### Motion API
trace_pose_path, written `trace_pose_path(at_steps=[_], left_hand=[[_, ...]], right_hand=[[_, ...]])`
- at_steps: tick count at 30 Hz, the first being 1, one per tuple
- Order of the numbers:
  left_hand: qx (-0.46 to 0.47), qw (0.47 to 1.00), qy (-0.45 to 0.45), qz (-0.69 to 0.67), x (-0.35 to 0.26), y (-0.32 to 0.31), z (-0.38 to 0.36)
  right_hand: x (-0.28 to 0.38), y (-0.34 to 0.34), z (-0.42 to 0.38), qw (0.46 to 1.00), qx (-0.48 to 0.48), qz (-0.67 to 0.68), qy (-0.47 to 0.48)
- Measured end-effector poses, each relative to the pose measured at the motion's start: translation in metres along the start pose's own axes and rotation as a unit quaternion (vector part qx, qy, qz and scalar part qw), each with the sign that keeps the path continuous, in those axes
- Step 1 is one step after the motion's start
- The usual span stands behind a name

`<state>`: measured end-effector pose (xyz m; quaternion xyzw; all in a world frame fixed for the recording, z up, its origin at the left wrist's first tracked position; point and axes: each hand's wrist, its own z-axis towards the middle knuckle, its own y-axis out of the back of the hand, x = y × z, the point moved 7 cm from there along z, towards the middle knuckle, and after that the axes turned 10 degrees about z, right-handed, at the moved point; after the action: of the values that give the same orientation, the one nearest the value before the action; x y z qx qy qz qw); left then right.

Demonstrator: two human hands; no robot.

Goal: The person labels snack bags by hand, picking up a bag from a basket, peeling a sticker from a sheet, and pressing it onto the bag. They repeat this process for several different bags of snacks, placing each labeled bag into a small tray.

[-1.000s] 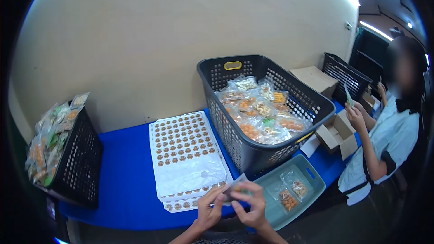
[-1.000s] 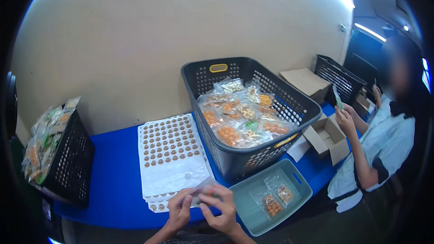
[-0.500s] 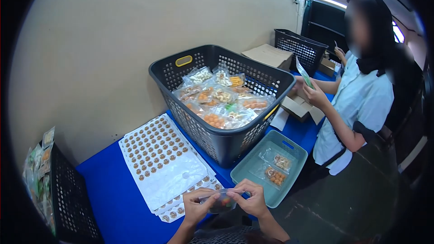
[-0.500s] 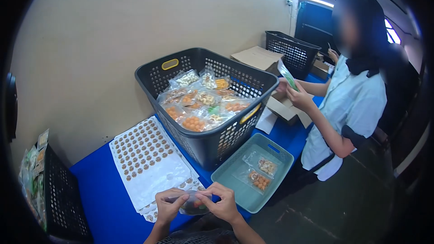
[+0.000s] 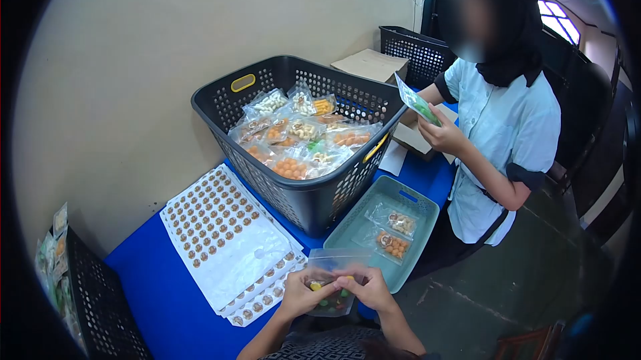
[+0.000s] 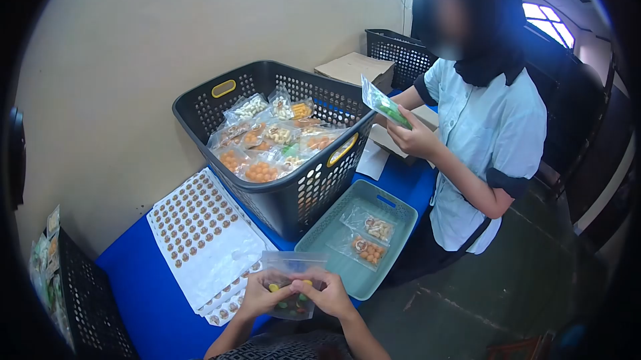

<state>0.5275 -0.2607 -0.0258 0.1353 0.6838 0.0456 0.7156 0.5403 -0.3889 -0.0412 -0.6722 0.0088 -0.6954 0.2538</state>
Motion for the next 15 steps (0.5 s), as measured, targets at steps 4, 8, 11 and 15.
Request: trace_pose_path(at_steps=[4,8,11,15], left_hand=[[0.014,1.0,0.014,-0.008,-0.017,-0.018,0.009],[-0.01,0.995,-0.015,-0.099,-0.016,-0.043,0.023],[-0.057,0.994,-0.007,-0.097,-0.01,-0.055,0.036],[-0.099,0.983,0.031,-0.152,0.006,-0.077,0.046]], right_hand=[[0.006,0.024,0.01,0.999,-0.028,0.026,-0.02],[0.026,0.046,0.019,0.996,-0.032,0.082,-0.026],[0.045,0.059,0.025,0.999,0.013,0.039,0.013],[0.037,0.091,0.031,0.999,-0.007,0.049,-0.013]])
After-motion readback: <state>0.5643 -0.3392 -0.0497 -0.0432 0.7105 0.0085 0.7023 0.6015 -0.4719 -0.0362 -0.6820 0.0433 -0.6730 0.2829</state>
